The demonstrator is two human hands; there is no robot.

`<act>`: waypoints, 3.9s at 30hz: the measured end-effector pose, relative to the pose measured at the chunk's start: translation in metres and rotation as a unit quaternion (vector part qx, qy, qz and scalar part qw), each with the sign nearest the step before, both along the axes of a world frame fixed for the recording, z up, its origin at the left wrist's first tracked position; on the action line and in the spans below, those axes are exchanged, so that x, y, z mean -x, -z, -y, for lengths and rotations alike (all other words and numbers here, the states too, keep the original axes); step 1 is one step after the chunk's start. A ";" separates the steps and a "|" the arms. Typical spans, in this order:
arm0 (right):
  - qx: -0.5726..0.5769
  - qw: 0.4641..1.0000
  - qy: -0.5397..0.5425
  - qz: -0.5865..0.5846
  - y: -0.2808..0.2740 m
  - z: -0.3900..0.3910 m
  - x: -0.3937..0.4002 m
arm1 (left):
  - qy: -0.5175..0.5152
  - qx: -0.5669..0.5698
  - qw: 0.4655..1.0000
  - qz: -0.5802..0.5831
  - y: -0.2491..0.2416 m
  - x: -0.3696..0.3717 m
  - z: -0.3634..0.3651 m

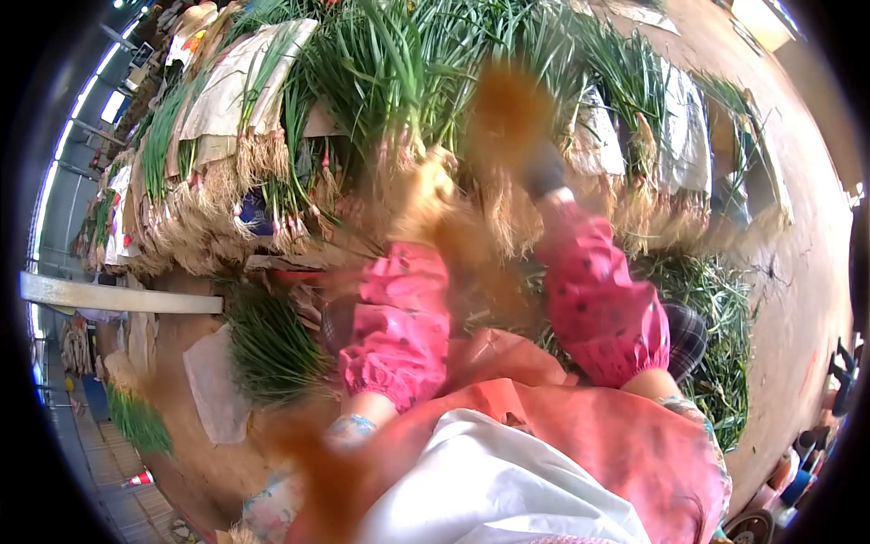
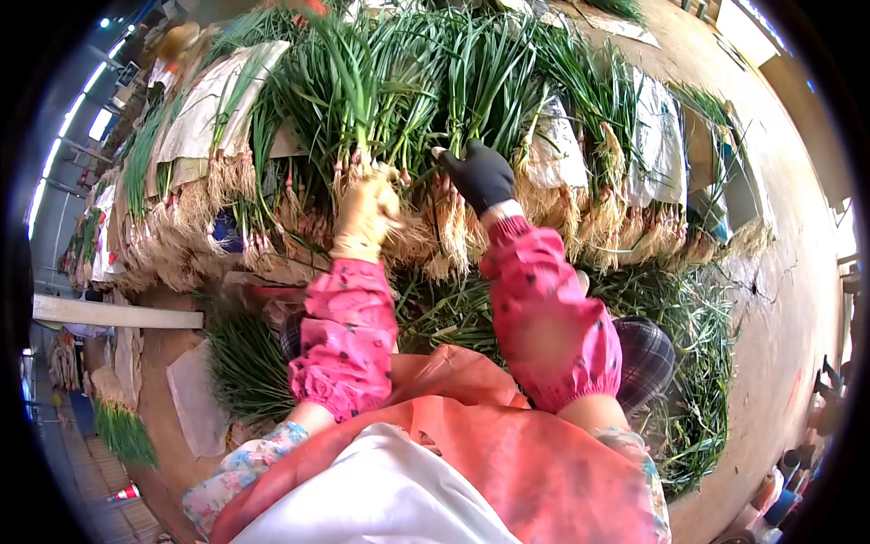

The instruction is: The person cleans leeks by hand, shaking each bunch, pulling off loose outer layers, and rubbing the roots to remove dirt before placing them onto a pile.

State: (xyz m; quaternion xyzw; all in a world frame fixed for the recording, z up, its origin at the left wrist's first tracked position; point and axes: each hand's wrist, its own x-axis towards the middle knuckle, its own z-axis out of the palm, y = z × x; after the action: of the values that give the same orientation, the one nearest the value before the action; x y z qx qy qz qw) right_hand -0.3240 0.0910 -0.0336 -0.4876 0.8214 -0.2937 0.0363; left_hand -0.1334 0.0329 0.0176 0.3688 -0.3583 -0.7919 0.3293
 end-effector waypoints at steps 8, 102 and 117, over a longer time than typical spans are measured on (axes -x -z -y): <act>0.101 0.886 -0.158 0.425 -0.023 -0.012 -0.002 | 0.084 0.303 0.946 0.081 0.078 0.024 -0.008; 0.082 0.973 -0.168 -0.138 -0.015 -0.002 -0.018 | -0.030 0.039 0.986 -0.161 -0.002 -0.123 0.112; 0.092 0.972 -0.022 -0.213 -0.048 -0.066 0.008 | -0.001 0.112 0.991 0.069 0.026 -0.047 0.027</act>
State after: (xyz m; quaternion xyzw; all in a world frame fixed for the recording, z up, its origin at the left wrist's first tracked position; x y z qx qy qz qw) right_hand -0.3316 0.1570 0.0144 -0.5586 0.7683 -0.2568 -0.1783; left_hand -0.0860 0.0060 -0.0086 0.3837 -0.4659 -0.7193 0.3440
